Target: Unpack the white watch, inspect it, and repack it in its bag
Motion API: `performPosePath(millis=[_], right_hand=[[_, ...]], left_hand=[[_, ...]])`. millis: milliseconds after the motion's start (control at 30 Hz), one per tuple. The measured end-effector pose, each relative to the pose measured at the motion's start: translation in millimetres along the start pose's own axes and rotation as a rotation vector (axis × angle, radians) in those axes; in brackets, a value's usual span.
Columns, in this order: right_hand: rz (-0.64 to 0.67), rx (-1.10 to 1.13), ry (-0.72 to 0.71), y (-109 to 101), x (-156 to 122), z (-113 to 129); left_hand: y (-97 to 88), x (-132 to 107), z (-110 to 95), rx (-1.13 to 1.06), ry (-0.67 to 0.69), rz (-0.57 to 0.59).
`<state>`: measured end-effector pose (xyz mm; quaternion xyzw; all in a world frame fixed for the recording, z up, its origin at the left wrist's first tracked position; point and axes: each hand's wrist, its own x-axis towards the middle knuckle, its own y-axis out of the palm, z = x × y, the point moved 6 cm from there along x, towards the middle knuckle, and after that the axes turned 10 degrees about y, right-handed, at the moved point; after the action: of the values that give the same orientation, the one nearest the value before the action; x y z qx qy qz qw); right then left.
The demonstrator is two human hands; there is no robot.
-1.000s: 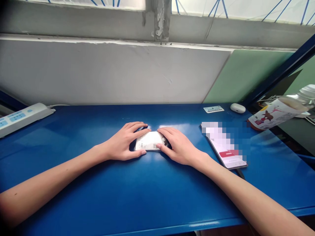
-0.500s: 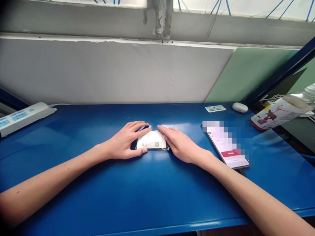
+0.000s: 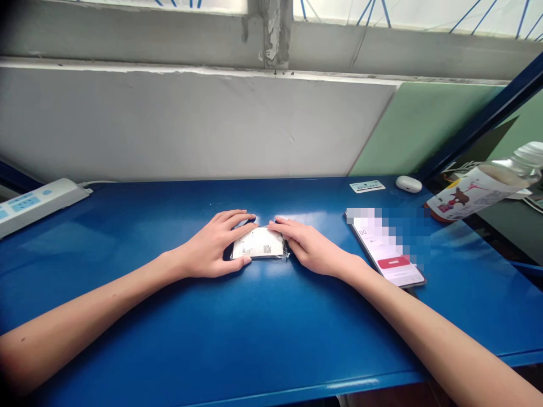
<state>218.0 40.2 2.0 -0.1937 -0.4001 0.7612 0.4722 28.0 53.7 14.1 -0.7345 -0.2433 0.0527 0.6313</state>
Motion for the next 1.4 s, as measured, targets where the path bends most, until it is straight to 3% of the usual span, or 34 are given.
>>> performPosePath(millis=[367,633,900,1033,1200,1400], right_hand=[[-0.282,-0.256,-0.142,-18.4,-0.7,1.1],[-0.161,-0.244,-0.091,-11.7,-0.7,0.6],[-0.167,-0.313,-0.064,-11.9,-0.3,1.1],[-0.166,-0.342,-0.119,-10.8,-0.7,3.4],[-0.205,-0.315,-0.136,-11.2,-2.4,6.1],[-0.155,-0.236,-0.107,-7.3,-3.5,5.2]], left_hand=[[-0.6,0.5,1.4,-0.017,-0.049,-0.07],[0.3,0.9,0.1,-0.009,-0.033,-0.051],[2.6,-0.5,3.3,-0.033,-0.053,-0.033],[3.6,-1.6,4.2,-0.026,-0.042,-0.035],[3.6,-1.5,3.0,-0.051,-0.017,-0.039],[2.6,-0.8,0.7,-0.087,0.016,-0.048]])
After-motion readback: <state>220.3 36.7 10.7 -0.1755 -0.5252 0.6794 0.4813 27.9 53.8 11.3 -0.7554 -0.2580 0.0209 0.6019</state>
